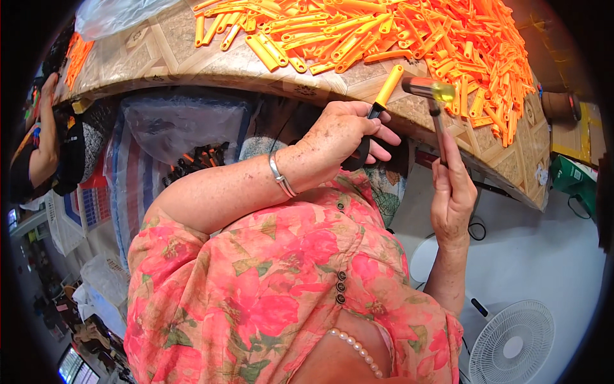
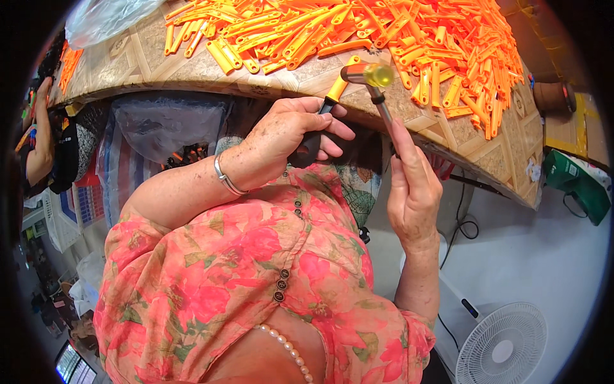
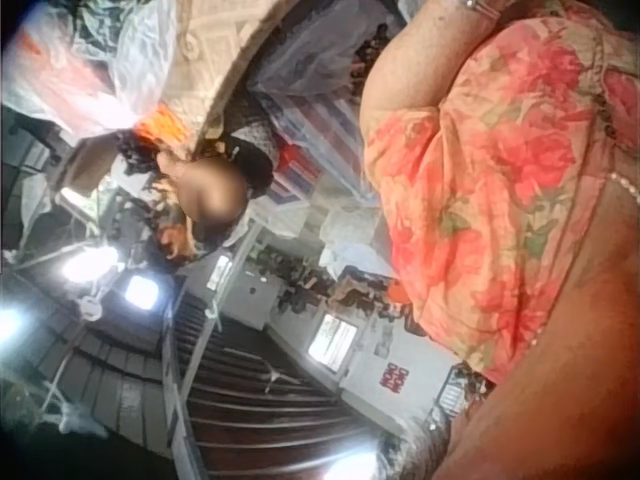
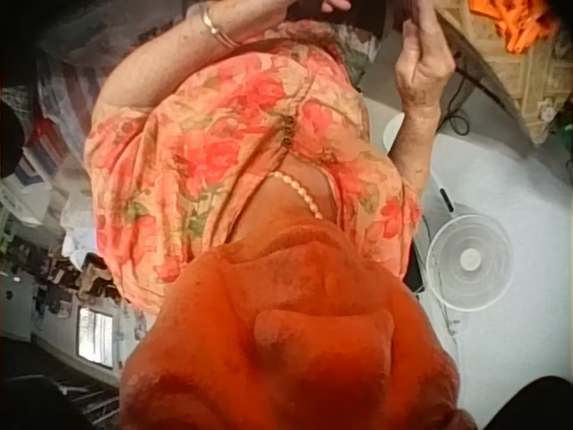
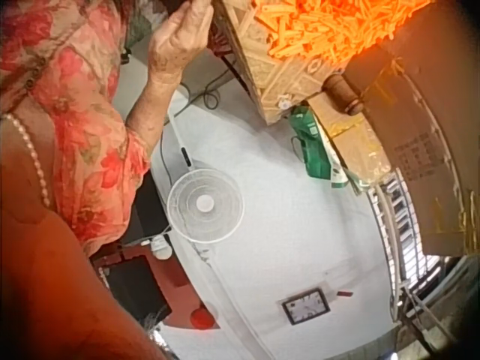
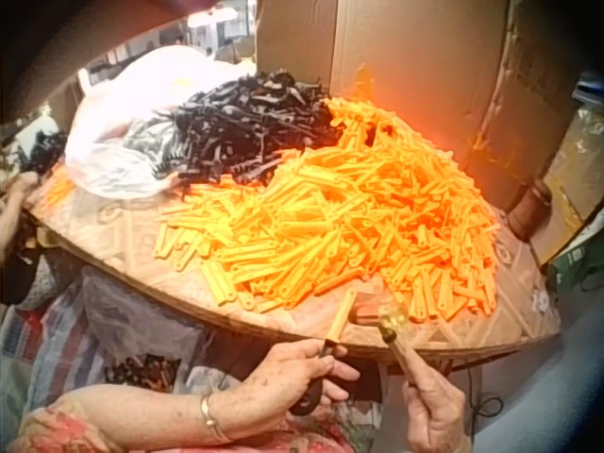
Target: The person assembles orange plastic components by inserting them into a black plastic holder and tapping them with a hammer. The person repeatedly picks up orange pieces from a pile, fits them into the black holder, and uses a hammer to secure them before placing the finished unit aside.
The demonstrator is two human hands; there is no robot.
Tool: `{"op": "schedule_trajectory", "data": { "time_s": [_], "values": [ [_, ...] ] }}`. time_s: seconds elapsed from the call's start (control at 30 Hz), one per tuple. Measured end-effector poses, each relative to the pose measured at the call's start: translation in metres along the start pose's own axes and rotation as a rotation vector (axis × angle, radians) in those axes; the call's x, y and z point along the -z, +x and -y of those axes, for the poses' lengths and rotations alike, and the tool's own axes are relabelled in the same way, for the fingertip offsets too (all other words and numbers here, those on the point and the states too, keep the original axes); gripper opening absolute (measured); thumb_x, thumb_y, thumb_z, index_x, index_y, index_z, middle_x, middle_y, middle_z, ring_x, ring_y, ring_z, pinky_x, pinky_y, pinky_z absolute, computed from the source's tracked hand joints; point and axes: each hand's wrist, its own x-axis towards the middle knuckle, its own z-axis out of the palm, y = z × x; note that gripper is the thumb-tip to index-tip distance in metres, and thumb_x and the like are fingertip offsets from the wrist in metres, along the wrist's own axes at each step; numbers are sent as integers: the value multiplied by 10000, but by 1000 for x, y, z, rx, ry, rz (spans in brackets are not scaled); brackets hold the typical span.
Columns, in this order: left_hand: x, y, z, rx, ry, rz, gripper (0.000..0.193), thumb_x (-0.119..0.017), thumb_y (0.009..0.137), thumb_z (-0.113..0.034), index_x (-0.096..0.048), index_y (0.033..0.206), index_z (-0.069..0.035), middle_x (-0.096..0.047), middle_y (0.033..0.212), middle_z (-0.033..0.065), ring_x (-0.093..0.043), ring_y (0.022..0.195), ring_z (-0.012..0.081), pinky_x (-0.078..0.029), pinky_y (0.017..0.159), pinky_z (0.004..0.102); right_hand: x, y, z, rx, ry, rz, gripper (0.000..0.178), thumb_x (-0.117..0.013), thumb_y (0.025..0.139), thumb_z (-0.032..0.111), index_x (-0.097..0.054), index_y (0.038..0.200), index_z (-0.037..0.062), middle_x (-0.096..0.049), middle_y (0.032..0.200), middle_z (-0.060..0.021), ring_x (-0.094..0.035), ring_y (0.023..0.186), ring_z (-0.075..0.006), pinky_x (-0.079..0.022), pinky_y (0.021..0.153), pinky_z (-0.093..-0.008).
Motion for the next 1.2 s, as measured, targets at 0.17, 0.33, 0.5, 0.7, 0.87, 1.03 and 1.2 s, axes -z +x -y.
{"op": "schedule_trajectory", "data": {
  "time_s": [0.17, 0.33, 0.5, 0.7, 0.87, 1.03, 1.2],
  "values": [
    [2, 1, 2, -13, -11, 19, 254, -454, 982, -110, -561, 1179, 9, -707, 1016, 140, -675, 749, 141, -556, 670, 271, -3, -6, 8, -39, -134, 178, 612, -550, 850, -98, -511, 1412, 143, -493, 765, -109, -550, 662, -276, -478, 635, -379],
    [1, 1, 2, -7, -28, 11, 246, -459, 985, -116, -574, 1164, 8, -705, 1019, 138, -675, 751, 143, -558, 675, 269, -5, -3, 9, 8, -61, 41, 659, -555, 839, -96, -498, 1428, 194, -494, 765, -104, -540, 652, -270, -471, 622, -398],
    [0, 0, 1, -16, -6, 2, 256, -462, 982, -116, -566, 1178, 12, -704, 1016, 137, -673, 748, 144, -555, 674, 269, -4, -7, 8, -74, -133, 139, 613, -543, 869, -90, -515, 1415, 188, -543, 821, -115, -566, 691, -265, -488, 657, -360],
    [10, -1, 10, -102, 94, 50, 312, -464, 983, -123, -519, 1253, 23, -699, 979, 139, -665, 734, 139, -541, 665, 258, -7, 4, -1, -78, 64, -27, 516, -516, 925, -55, -511, 1412, 117, -642, 1033, -100, -570, 761, -176, -489, 720, -278],
    [52, -27, 30, -449, 103, -30, 346, -495, 985, -76, -472, 1322, -3, -683, 959, 130, -645, 701, 129, -530, 663, 247, 2, 20, -21, -451, 327, -230, 470, -475, 967, -2, -476, 1431, 68, -622, 1215, -62, -537, 899, -100, -461, 809, -243],
    [140, -67, 51, -696, 69, -637, 307, -524, 969, -57, -500, 1272, -23, -671, 914, 105, -649, 715, 138, -536, 701, 257, 12, 39, -53, -376, 107, -304, 471, -489, 961, 30, -471, 1430, 62, -605, 1231, -109, -573, 1060, -164, -440, 963, -307],
    [321, -129, 127, -636, -462, -1333, 370, -570, 895, -27, -480, 1254, -13, -678, 926, 165, -683, 768, 250, -562, 724, 338, 18, 57, -56, -254, -73, -258, 501, -505, 929, 31, -466, 1427, 63, -580, 1200, -162, -570, 1089, -263, -425, 985, -358]
  ]
}}
